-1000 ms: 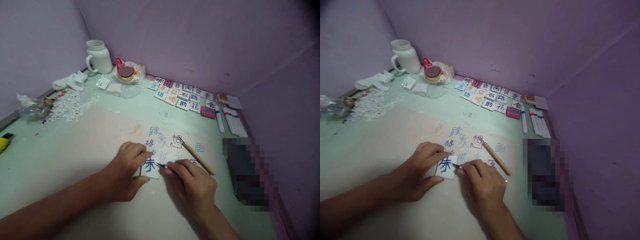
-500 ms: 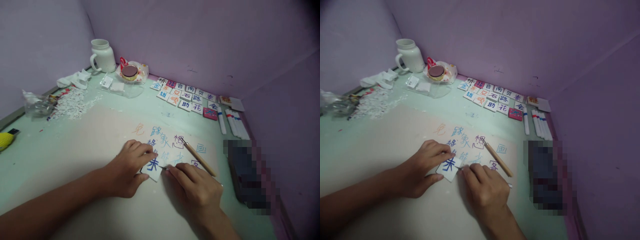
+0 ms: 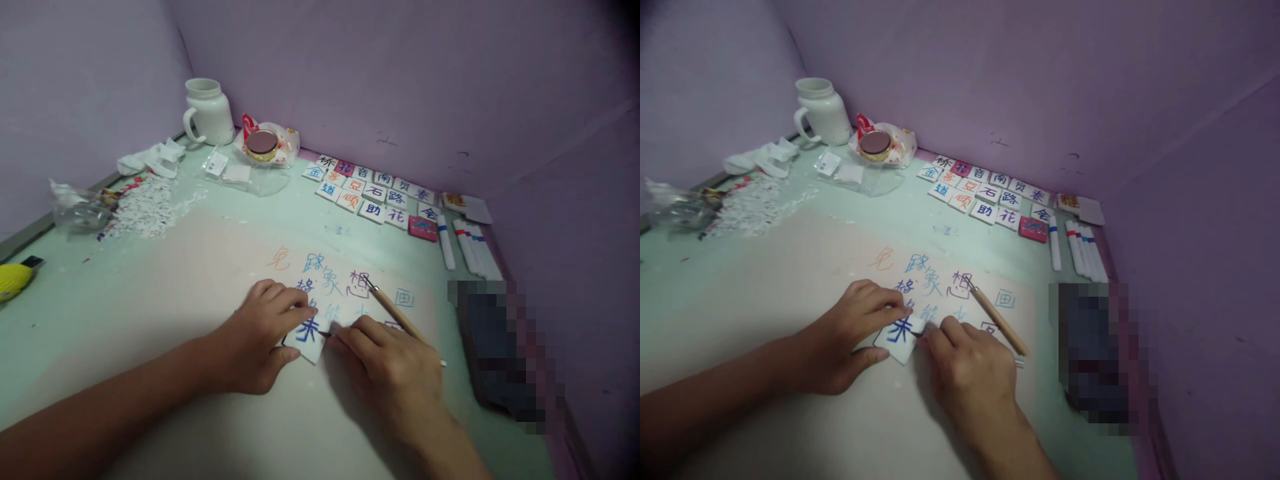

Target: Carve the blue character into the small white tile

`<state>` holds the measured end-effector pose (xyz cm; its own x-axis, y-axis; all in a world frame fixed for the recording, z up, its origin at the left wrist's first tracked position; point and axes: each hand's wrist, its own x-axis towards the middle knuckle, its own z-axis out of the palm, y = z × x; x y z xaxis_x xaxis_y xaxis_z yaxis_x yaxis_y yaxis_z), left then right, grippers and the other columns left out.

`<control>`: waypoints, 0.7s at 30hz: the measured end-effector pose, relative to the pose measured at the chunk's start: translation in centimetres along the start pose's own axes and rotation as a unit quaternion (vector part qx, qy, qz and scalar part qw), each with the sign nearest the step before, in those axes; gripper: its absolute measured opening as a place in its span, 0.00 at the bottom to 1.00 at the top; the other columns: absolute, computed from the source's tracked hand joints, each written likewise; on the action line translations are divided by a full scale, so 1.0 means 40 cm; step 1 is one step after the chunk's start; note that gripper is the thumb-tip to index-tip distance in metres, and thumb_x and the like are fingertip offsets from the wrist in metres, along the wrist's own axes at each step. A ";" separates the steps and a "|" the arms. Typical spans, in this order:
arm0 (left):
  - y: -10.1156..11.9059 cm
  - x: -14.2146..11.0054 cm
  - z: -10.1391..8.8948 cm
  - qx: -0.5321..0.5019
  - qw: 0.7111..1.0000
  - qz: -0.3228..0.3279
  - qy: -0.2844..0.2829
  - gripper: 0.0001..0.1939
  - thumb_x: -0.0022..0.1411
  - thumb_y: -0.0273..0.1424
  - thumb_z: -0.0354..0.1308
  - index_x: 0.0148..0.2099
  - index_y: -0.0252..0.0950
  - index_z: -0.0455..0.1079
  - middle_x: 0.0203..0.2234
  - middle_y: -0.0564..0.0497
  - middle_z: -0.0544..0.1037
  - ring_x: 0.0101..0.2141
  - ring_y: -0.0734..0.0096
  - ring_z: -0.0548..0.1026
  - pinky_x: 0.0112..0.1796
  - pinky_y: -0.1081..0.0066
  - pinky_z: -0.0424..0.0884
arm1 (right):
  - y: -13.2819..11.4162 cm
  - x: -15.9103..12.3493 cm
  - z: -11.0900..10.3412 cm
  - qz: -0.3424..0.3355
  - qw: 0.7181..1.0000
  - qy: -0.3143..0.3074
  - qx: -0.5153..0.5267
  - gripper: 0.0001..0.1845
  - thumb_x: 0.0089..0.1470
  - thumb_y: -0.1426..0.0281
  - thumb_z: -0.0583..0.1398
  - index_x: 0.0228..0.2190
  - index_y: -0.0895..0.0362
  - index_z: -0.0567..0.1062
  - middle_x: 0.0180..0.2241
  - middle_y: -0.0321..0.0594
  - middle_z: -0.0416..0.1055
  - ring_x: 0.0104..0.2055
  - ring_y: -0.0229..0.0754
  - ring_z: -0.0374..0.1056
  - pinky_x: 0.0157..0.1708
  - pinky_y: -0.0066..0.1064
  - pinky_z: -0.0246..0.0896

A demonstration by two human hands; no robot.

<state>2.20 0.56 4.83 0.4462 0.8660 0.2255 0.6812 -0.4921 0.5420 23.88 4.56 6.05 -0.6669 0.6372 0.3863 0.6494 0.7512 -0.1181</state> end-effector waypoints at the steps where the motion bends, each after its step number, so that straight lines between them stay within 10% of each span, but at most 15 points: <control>1: -0.001 -0.001 0.001 0.000 1.000 0.000 0.000 0.23 0.55 0.26 0.55 0.54 0.33 0.64 0.47 0.40 0.69 0.45 0.53 0.68 0.47 0.51 0.59 | 0.002 0.003 -0.001 0.000 1.000 -0.009 0.005 0.19 0.64 0.67 0.51 0.29 0.52 0.79 0.21 0.31 0.71 0.20 0.37 0.64 0.22 0.34 0.44; 21: -0.001 0.001 0.009 -0.006 1.000 -0.002 0.017 0.21 0.55 0.26 0.54 0.52 0.34 0.64 0.45 0.41 0.70 0.45 0.54 0.68 0.46 0.52 0.60 | 0.016 0.011 0.001 0.086 0.979 -0.138 0.125 0.09 0.56 0.66 0.57 0.27 0.52 0.77 0.23 0.31 0.71 0.21 0.37 0.66 0.22 0.30 0.43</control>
<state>2.38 0.57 4.51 0.4244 0.8702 0.2502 0.6754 -0.4883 0.5526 23.97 5.34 6.13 -0.6510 0.7545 0.0834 0.6744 0.6253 -0.3926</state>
